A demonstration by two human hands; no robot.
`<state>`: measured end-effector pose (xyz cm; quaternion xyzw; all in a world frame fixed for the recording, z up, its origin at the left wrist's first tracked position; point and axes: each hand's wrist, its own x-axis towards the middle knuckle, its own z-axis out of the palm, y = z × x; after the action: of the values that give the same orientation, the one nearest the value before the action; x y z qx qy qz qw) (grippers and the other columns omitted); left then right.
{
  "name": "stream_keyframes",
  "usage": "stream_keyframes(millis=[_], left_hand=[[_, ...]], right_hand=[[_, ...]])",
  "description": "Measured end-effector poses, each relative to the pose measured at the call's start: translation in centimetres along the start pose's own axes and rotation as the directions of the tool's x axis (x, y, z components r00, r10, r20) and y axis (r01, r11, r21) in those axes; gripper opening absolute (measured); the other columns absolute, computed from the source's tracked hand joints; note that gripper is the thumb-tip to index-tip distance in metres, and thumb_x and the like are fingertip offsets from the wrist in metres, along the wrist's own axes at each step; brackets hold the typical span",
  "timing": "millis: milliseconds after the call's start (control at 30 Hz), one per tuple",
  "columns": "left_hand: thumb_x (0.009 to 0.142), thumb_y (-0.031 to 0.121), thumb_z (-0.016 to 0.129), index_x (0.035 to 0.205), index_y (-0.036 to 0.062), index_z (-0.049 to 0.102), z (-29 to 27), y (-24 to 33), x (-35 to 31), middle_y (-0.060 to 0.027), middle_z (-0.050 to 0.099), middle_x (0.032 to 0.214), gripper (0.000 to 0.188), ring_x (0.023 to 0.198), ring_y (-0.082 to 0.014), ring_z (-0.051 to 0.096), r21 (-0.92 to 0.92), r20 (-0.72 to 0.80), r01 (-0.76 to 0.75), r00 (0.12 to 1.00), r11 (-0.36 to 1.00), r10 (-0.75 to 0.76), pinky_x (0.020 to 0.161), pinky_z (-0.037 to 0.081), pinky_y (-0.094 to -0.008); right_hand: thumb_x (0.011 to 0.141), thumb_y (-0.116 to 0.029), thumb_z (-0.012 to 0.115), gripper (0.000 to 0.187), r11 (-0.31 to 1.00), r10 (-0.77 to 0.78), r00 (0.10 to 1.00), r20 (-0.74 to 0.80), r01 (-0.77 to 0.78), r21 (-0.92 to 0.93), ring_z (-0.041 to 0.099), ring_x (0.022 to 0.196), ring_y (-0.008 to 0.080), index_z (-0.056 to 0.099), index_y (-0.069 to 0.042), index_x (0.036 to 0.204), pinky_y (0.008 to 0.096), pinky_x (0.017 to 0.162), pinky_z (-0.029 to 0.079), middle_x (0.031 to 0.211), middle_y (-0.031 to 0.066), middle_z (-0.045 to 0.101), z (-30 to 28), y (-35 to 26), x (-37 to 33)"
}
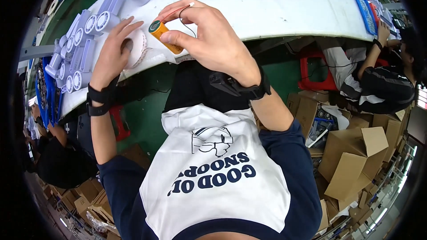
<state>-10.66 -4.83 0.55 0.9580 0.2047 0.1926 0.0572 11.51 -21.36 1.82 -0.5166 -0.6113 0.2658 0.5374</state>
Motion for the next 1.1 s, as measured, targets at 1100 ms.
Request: stream_keyframes(millis=[1100], left_hand=[[0.087,-0.003,0.066,0.131,0.0114,0.058,1.3,3.1,4.0,-0.012,0.064,0.118,0.047,0.106,-0.0253,0.067,-0.479,-0.64,0.001,0.684,0.878,-0.351,0.084,0.06,-0.0361]], right_hand=[[0.091,-0.011,0.068,0.028,0.998,0.059,0.961,-0.271,-0.06,0.003,0.063,0.108,0.0231,0.065,0.002,0.116,0.0335,0.092,0.052,0.121,0.0167,0.063,-9.3,-4.5,-7.4]])
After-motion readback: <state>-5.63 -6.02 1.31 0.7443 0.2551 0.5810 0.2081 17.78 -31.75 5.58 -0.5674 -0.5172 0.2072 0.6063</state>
